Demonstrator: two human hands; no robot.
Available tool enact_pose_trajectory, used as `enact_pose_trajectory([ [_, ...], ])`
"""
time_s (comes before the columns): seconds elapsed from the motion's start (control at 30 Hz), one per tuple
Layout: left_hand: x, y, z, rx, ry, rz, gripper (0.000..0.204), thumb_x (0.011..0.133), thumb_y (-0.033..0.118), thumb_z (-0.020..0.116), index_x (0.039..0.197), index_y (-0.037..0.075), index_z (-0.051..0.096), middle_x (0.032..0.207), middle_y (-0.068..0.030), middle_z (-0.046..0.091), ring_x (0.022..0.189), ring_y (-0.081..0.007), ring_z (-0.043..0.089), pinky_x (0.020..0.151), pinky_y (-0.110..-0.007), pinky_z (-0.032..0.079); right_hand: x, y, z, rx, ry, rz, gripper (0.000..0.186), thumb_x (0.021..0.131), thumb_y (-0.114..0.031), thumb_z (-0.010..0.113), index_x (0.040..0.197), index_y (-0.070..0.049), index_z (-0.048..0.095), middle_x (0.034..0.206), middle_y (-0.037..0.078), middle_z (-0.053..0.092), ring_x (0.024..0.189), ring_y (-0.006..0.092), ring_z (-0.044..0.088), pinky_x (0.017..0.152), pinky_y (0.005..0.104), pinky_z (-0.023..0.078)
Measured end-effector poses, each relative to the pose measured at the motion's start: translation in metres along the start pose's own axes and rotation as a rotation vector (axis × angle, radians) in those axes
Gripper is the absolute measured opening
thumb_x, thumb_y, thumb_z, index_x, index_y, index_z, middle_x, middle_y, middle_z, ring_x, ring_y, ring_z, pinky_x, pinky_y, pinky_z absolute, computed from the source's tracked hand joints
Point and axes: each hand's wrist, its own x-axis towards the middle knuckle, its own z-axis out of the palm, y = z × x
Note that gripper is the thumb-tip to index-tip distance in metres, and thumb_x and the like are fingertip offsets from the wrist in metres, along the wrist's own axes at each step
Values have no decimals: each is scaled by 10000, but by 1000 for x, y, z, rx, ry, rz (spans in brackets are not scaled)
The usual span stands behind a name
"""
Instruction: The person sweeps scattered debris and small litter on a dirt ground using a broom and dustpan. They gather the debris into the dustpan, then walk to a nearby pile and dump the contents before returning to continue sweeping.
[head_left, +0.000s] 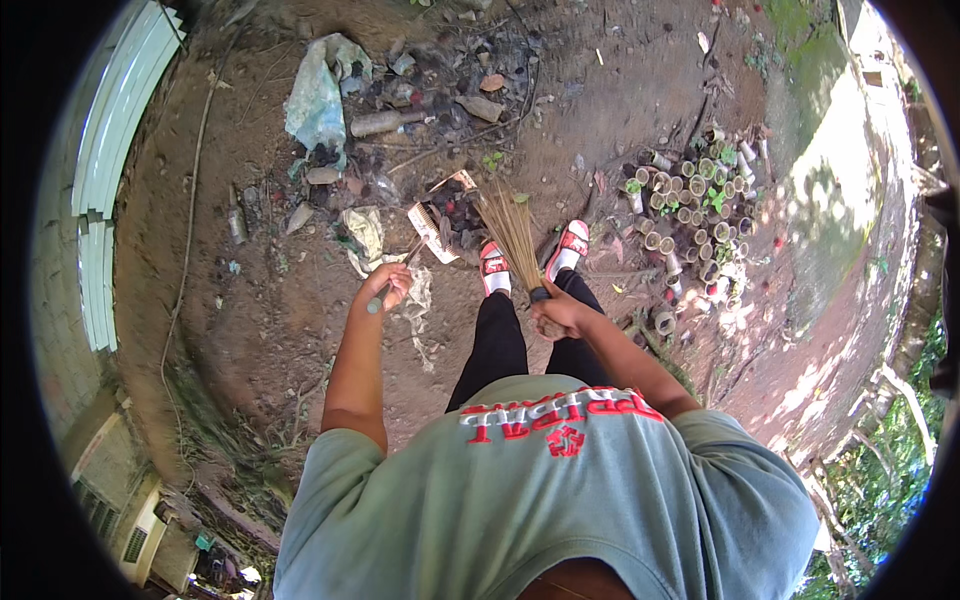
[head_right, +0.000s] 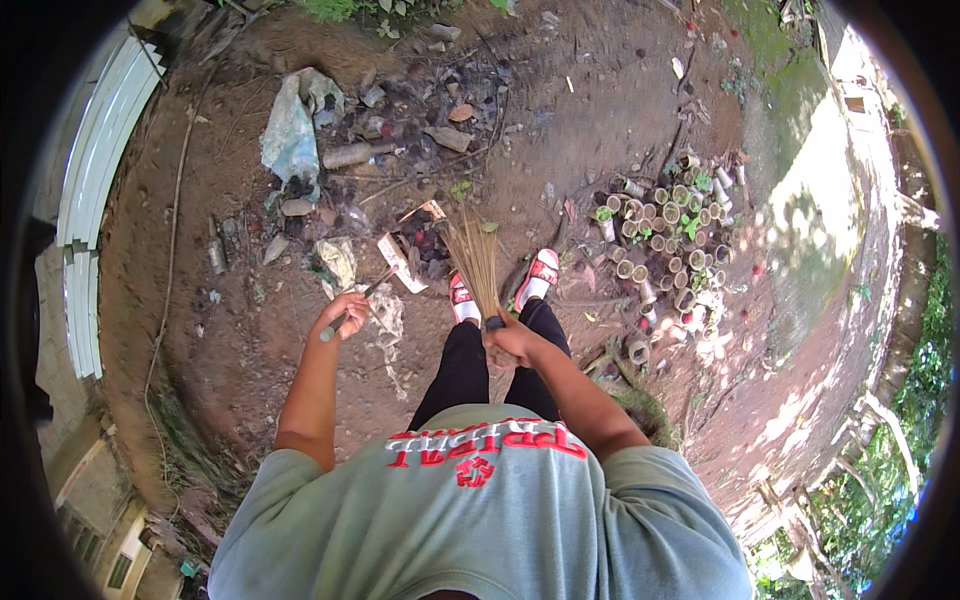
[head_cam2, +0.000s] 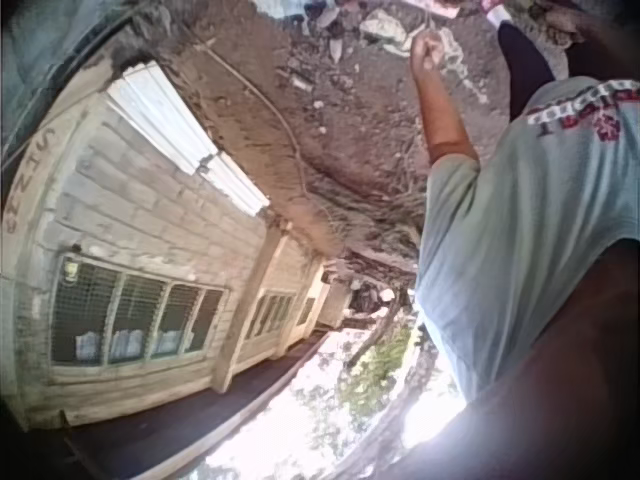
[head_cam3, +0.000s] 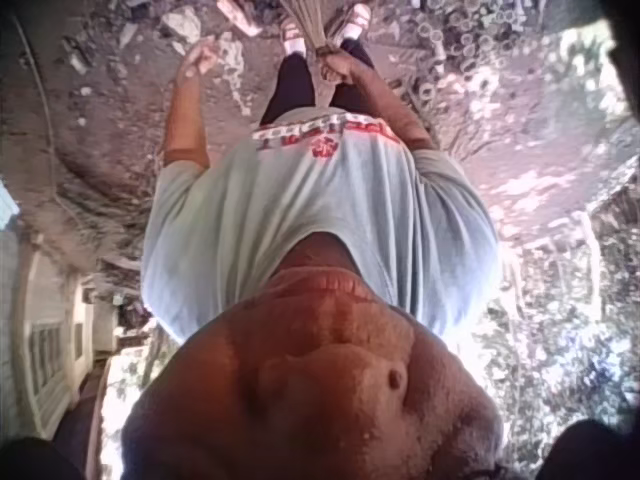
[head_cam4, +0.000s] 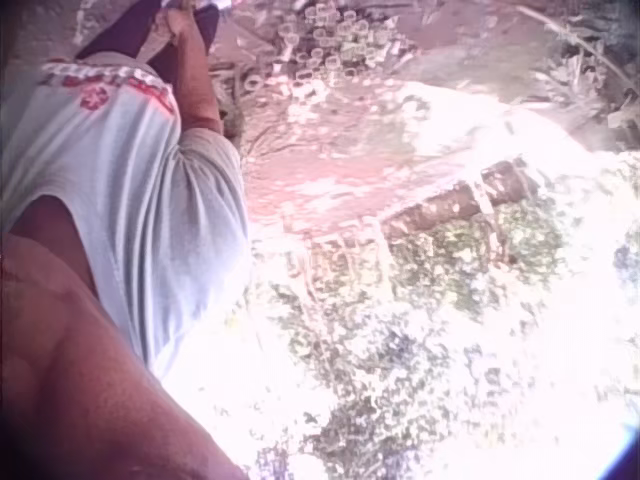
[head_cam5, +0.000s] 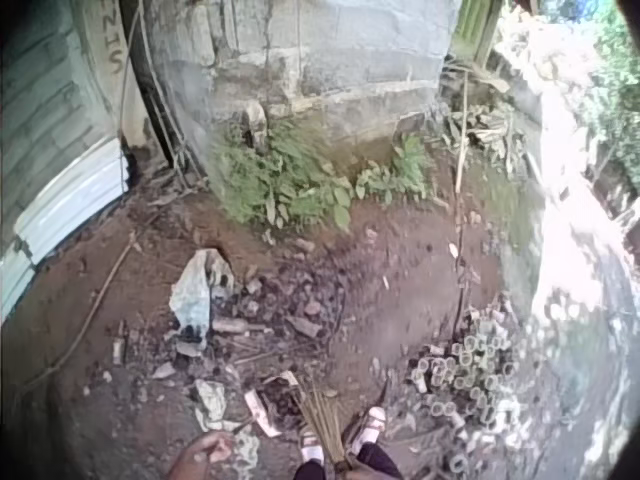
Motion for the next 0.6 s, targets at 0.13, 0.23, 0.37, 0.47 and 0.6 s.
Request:
enact_pose_trajectory([
  [0.13, -3, 8, -14, -56, -44, -17, 152, 909, 58, 516, 930, -82, 460, 607, 4, 453, 467, -54, 460, 399, -171, 417, -94, -14, -47, -144, 80, 19, 892, 807, -25, 592, 1499, -329, 119, 791, 62, 559, 622, 188, 602, 521, 359, 536],
  [0.23, -22, 5, -38, -8, -35, 30, 197, 921, 79, 519, 968, -106, 469, 613, 11, 445, 458, -41, 443, 389, -161, 403, -97, -30, -77, -77, 172, -51, 774, 790, -45, 605, 1418, -341, 262, 817, 55, 565, 618, 190, 605, 522, 366, 532],
  [0.37, -37, -6, -63, 1, -1, 101, 218, 937, 83, 517, 1009, -115, 466, 620, 18, 436, 444, -27, 421, 382, -153, 385, -6, -56, -65, -59, 307, -14, 491, 783, -73, 621, 1176, -259, 390, 839, 49, 587, 668, 195, 619, 573, 366, 540],
  [0.47, -36, -16, -71, -85, -52, 94, 220, 937, 77, 513, 1024, -118, 457, 620, 18, 430, 441, -25, 411, 379, -154, 384, 49, -36, 1, -101, 128, 77, 610, 773, -57, 635, 1281, -250, 359, 841, 71, 559, 645, 205, 612, 566, 379, 541],
  [0.6, -38, -29, -79, -143, -21, 146, 175, 932, 69, 510, 957, -96, 460, 619, 20, 421, 444, -24, 412, 375, -151, 346, 13, -26, 40, -137, -24, 108, 979, 769, -46, 627, 1497, -329, 37, 839, 61, 554, 649, 203, 609, 569, 384, 538],
])
